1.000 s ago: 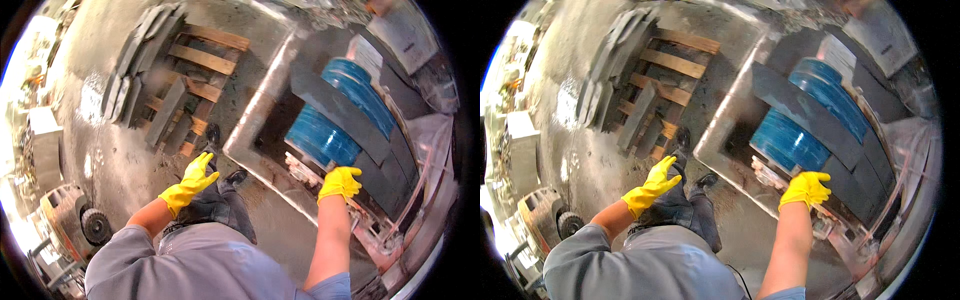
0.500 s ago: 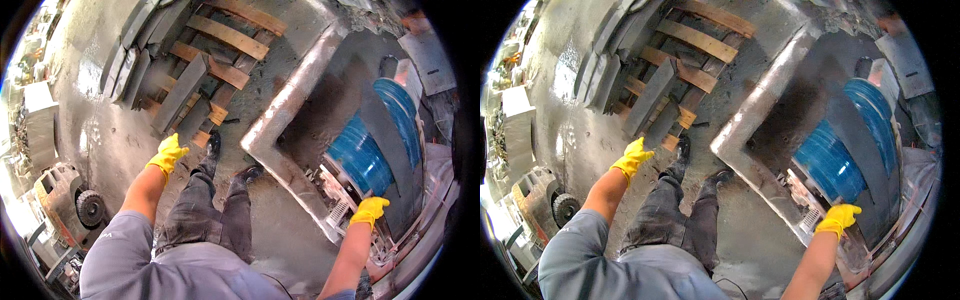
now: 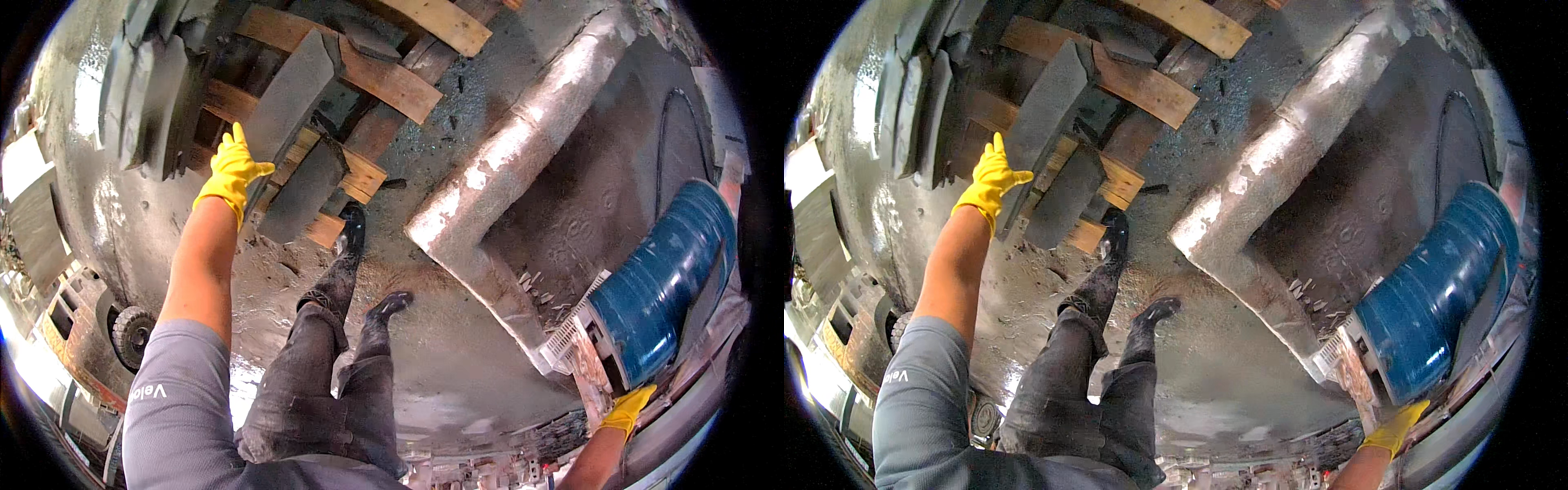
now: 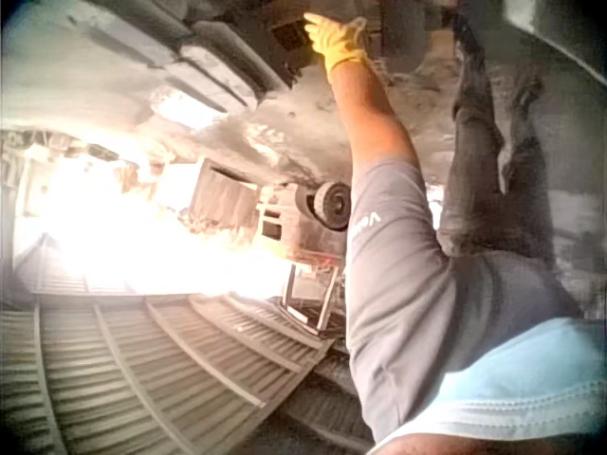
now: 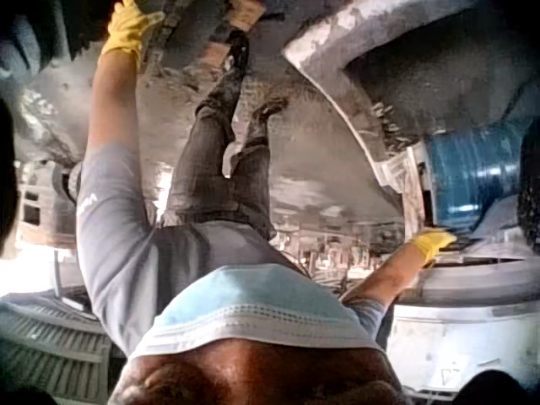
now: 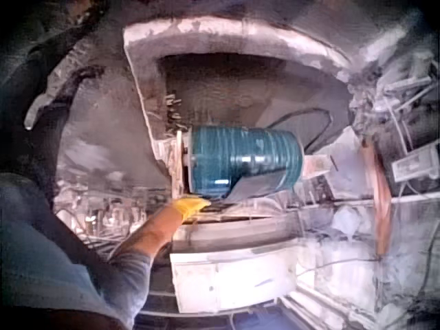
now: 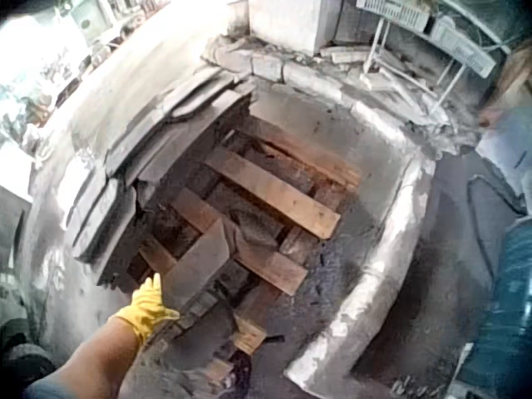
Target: The person picks up rectangular slate tiles from a wooden pallet and stacks them onto a blue barrel. The person handles the tiles one by one, arranging them in a neat pile on the barrel's surface.
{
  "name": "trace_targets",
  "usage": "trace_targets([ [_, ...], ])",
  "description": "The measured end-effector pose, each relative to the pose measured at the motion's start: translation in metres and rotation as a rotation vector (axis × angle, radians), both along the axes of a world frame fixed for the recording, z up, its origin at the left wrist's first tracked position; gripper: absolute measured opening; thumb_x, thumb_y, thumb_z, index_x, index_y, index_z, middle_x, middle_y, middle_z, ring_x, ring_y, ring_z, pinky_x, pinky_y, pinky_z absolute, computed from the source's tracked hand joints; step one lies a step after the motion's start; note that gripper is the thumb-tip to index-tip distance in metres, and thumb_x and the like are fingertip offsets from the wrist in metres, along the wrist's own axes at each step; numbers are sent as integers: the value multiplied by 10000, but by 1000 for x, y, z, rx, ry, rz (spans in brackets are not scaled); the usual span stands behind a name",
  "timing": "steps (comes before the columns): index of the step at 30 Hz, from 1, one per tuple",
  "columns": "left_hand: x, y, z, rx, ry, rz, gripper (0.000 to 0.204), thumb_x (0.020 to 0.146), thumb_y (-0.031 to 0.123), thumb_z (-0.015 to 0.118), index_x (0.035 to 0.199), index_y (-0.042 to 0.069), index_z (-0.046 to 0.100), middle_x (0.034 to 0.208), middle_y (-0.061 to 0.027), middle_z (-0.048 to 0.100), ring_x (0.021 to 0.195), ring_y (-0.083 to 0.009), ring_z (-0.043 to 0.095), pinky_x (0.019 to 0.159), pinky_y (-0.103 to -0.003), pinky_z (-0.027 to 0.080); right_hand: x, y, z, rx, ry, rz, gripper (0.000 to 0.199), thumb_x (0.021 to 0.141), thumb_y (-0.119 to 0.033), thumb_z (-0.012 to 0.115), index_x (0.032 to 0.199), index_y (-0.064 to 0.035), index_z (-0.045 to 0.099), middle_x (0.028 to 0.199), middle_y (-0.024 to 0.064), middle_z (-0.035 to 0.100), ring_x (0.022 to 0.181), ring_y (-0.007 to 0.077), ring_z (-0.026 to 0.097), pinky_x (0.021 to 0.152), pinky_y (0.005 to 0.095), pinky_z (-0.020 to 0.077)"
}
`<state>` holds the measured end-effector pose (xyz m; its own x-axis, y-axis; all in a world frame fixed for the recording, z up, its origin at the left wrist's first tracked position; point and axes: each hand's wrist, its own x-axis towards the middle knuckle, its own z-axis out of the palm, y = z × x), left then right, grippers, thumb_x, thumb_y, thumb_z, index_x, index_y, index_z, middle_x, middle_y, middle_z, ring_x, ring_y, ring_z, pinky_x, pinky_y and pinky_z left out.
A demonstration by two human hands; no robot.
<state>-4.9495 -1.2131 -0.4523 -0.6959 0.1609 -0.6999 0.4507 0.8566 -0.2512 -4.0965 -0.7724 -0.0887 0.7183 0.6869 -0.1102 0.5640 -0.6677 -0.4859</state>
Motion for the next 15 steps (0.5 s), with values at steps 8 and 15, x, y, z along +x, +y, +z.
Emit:
trace_targets([
  [8, 0, -30, -60, 232, 54, 37, 1495, 664, 459, 984, 1717, 44, 7, 1715, -303, 277, 1571, -437, 342, 1269, -497, 318, -15, 4, -2, 40, 88, -55, 799, 1082, -588, 401, 1676, -57, 340, 1662, 163, 465, 1509, 393, 451, 1249, 604, 276],
  [15, 34, -23, -67, 150, 193, 5, 1427, 703, 445, 948, 1701, -4, 32, 1668, -343, 327, 1538, -459, 372, 1274, -477, 311, -17, -4, 2, 57, 110, -93, 859, 1051, -652, 412, 1667, -55, 360, 1661, 154, 467, 1497, 391, 459, 1234, 595, 304],
])
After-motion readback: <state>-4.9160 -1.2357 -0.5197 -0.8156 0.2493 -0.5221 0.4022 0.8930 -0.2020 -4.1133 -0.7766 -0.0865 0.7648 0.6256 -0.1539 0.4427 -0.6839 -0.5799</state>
